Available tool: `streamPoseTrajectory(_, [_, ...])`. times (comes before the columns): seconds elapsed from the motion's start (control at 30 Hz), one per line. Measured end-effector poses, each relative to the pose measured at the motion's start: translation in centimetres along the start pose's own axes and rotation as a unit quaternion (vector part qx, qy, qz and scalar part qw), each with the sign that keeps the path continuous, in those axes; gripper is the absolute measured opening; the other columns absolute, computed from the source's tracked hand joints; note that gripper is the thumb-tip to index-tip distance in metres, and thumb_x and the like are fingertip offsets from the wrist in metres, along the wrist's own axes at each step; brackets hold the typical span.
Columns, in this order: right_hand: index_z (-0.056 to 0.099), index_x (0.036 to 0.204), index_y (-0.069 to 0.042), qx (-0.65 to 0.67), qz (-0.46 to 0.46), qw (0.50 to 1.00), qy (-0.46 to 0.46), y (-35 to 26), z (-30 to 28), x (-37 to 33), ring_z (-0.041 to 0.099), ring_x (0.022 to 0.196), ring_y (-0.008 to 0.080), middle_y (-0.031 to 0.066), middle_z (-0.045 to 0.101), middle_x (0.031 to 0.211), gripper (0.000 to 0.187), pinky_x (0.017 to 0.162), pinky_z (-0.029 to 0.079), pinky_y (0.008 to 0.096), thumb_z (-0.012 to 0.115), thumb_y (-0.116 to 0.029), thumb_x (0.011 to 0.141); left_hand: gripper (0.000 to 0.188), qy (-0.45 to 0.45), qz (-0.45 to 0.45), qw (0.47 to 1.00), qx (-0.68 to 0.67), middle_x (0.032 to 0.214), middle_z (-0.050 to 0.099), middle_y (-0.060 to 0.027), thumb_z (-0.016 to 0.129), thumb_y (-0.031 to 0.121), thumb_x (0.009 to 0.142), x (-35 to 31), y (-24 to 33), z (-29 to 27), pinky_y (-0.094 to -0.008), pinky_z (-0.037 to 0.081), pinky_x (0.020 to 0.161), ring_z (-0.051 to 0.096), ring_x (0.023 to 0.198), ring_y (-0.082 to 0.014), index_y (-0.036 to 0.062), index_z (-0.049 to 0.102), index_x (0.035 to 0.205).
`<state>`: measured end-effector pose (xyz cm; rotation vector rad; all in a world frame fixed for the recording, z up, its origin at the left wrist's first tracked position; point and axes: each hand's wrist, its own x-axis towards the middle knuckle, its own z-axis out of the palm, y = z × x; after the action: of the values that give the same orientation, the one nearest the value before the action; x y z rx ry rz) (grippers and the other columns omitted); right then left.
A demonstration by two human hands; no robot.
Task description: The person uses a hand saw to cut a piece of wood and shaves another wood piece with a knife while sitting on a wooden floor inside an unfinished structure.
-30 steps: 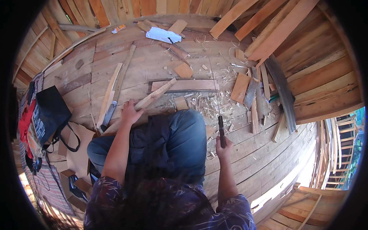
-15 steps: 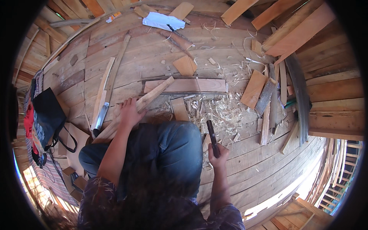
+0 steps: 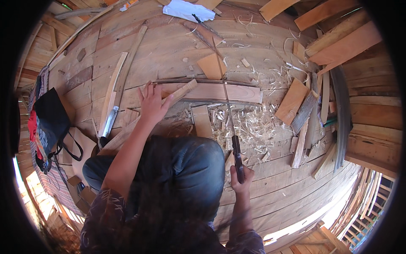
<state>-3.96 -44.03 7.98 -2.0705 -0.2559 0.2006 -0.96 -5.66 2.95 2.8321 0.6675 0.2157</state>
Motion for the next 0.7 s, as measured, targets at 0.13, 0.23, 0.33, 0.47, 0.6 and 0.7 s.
streamPoseTrajectory(0.13, [0.051, 0.060, -0.004, 0.015, -0.032, 0.999, -0.039, -0.4, 0.4, 2.3, 0.042, 0.046, 0.0100, 0.0004, 0.047, 0.049, 0.034, 0.044, 0.030, 0.0286, 0.069, -0.021, 0.083, 0.042, 0.029, 0.023, 0.998, -0.041, 0.122, 0.049, -0.0156, 0.054, 0.042, 0.092, 2.8, 0.8, 2.7, -0.0615, 0.015, 0.111, 0.035, 0.133, -0.0341, 0.0077, 0.052, 0.116])
streamPoseTrajectory(0.23, [0.053, 0.061, -0.004, 0.058, -0.047, 0.994, -0.078, -1.9, 2.0, 4.6, 0.042, 0.044, 0.0117, 0.0011, 0.046, 0.049, 0.031, 0.044, 0.031, 0.0294, 0.070, -0.020, 0.080, 0.035, 0.026, 0.012, 0.999, -0.022, 0.120, 0.050, -0.0155, 0.054, 0.036, 0.093, 2.9, 0.2, 3.1, -0.0597, 0.017, 0.111, 0.036, 0.132, -0.0339, 0.0072, 0.053, 0.114])
streamPoseTrajectory(0.33, [0.055, 0.060, -0.004, 0.073, -0.066, 0.988, -0.116, -2.6, 3.0, 6.3, 0.041, 0.040, 0.0145, 0.0035, 0.045, 0.049, 0.026, 0.043, 0.030, 0.0316, 0.072, -0.014, 0.077, 0.028, 0.042, 0.000, 0.998, -0.042, 0.117, 0.051, -0.0157, 0.053, 0.030, 0.093, 2.6, -0.1, 3.4, -0.0590, 0.019, 0.111, 0.038, 0.131, -0.0343, 0.0066, 0.055, 0.109])
streamPoseTrajectory(0.47, [0.054, 0.059, -0.005, 0.062, -0.073, 0.983, -0.159, -0.9, 3.4, 7.2, 0.041, 0.040, 0.0150, 0.0035, 0.044, 0.048, 0.028, 0.043, 0.031, 0.0316, 0.072, -0.016, 0.077, 0.023, 0.041, -0.006, 0.998, -0.047, 0.113, 0.052, -0.0162, 0.054, 0.027, 0.092, 2.9, 0.5, 3.7, -0.0586, 0.022, 0.110, 0.041, 0.128, -0.0343, 0.0060, 0.056, 0.103])
streamPoseTrajectory(0.6, [0.054, 0.059, -0.004, 0.058, -0.048, 0.981, -0.181, -0.7, 3.6, 8.1, 0.041, 0.040, 0.0154, 0.0034, 0.044, 0.047, 0.028, 0.043, 0.031, 0.0312, 0.072, -0.017, 0.077, 0.019, 0.060, -0.002, 0.997, -0.055, 0.104, 0.053, -0.0150, 0.056, 0.024, 0.090, 3.1, 0.4, 3.6, -0.0543, 0.028, 0.107, 0.047, 0.115, -0.0333, 0.0053, 0.057, 0.095])
streamPoseTrajectory(0.7, [0.057, 0.060, -0.003, 0.049, -0.070, 0.981, -0.174, -0.8, 3.9, 8.4, 0.042, 0.041, 0.0149, 0.0033, 0.045, 0.047, 0.027, 0.043, 0.031, 0.0305, 0.071, -0.016, 0.078, 0.017, 0.076, 0.007, 0.995, -0.065, 0.097, 0.053, -0.0136, 0.058, 0.022, 0.088, 3.2, 0.2, 3.4, -0.0490, 0.033, 0.101, 0.049, 0.105, -0.0321, 0.0051, 0.057, 0.089])
